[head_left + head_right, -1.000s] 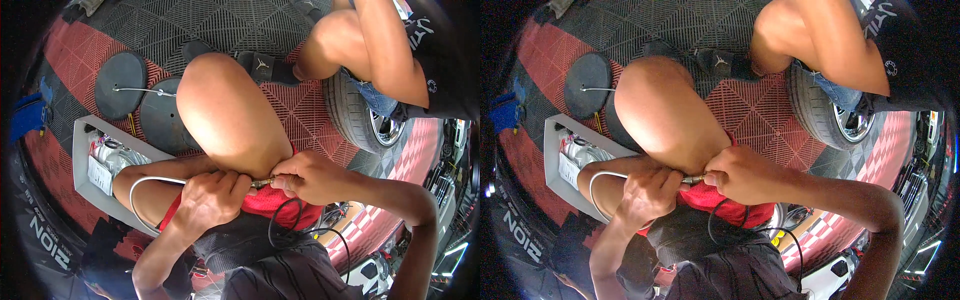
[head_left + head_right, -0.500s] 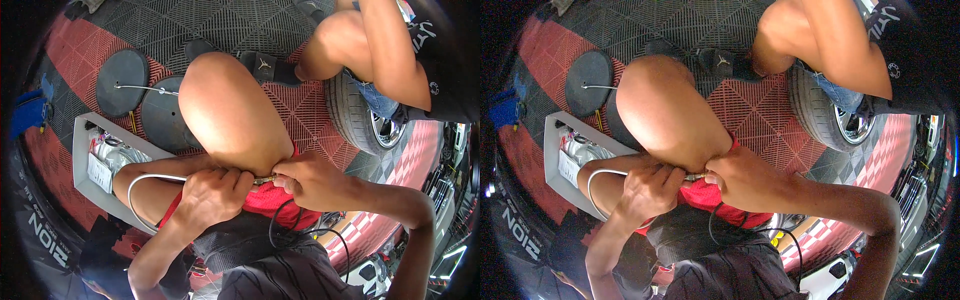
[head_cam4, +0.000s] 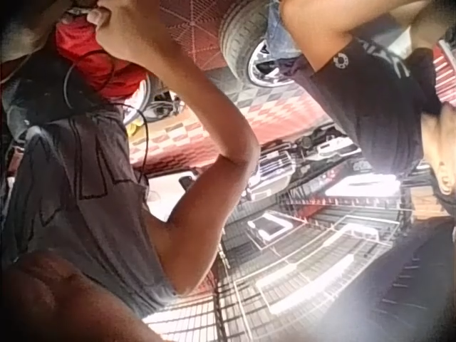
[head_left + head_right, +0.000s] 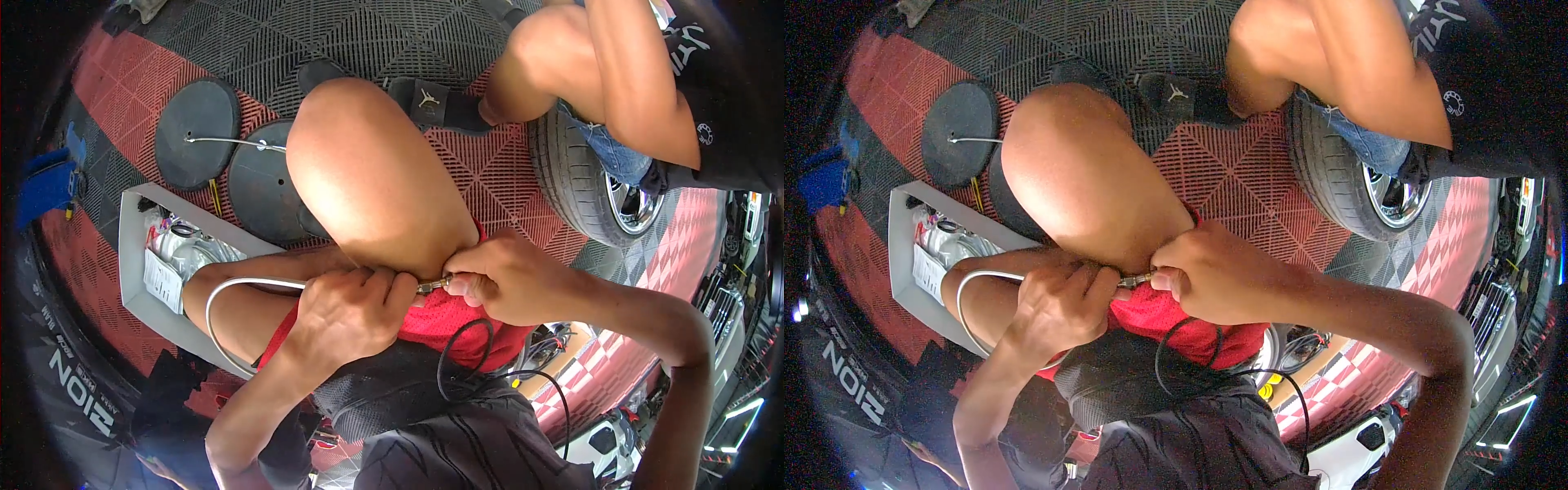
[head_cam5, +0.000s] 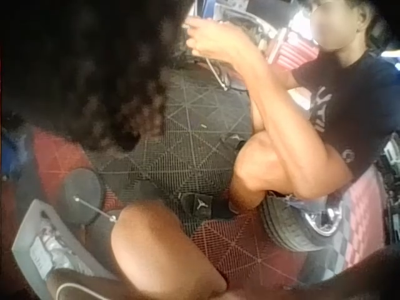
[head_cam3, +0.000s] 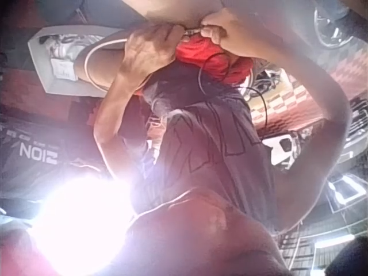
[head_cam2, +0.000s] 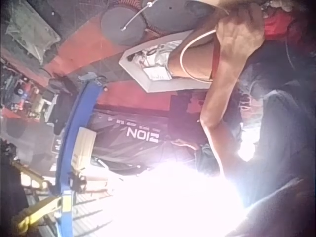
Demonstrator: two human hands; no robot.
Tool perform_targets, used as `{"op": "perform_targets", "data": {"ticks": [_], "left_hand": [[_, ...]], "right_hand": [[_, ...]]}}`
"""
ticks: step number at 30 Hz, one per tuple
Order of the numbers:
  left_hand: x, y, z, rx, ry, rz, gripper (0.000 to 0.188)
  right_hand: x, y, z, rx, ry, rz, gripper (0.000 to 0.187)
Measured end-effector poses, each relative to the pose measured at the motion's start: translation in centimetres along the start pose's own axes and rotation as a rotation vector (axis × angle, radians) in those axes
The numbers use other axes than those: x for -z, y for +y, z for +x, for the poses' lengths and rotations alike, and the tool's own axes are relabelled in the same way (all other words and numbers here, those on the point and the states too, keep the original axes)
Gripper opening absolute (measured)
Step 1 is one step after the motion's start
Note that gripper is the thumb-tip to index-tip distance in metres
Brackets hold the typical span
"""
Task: The recorder is assembling or connecting components of a coaxial-style cable.
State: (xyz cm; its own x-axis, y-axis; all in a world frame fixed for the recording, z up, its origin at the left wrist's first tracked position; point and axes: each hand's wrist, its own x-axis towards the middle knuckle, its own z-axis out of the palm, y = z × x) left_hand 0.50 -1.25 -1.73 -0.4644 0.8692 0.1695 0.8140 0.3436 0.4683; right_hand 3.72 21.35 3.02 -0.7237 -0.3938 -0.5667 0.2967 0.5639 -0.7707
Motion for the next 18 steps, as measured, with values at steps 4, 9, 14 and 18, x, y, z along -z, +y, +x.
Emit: {"op": "perform_targets", "data": {"ticks": [4, 9, 14, 18], "left_hand": [[-0.3, -0.3, 0.1, -0.022, 0.004, 0.017, 0.015], [-0.3, -0.3, 0.3, -0.016, 0.000, 0.016, 0.013], [0.4, 0.0, 0.5, 0.050, -0.036, -0.022, 0.011], [0.9, -0.1, 0.4, 0.065, -0.042, -0.066, 0.012]], "right_hand": [[0.7, 0.2, 0.3, 0.020, -0.120, -0.012, 0.006], [0.6, 0.3, 0.2, 0.027, -0.072, -0.040, 0.011], [-0.1, 0.2, -0.2, 0.090, 0.049, -0.007, 0.016], [0.5, 0.9, -0.6, 0.013, -0.062, 0.235, 0.016]]}}
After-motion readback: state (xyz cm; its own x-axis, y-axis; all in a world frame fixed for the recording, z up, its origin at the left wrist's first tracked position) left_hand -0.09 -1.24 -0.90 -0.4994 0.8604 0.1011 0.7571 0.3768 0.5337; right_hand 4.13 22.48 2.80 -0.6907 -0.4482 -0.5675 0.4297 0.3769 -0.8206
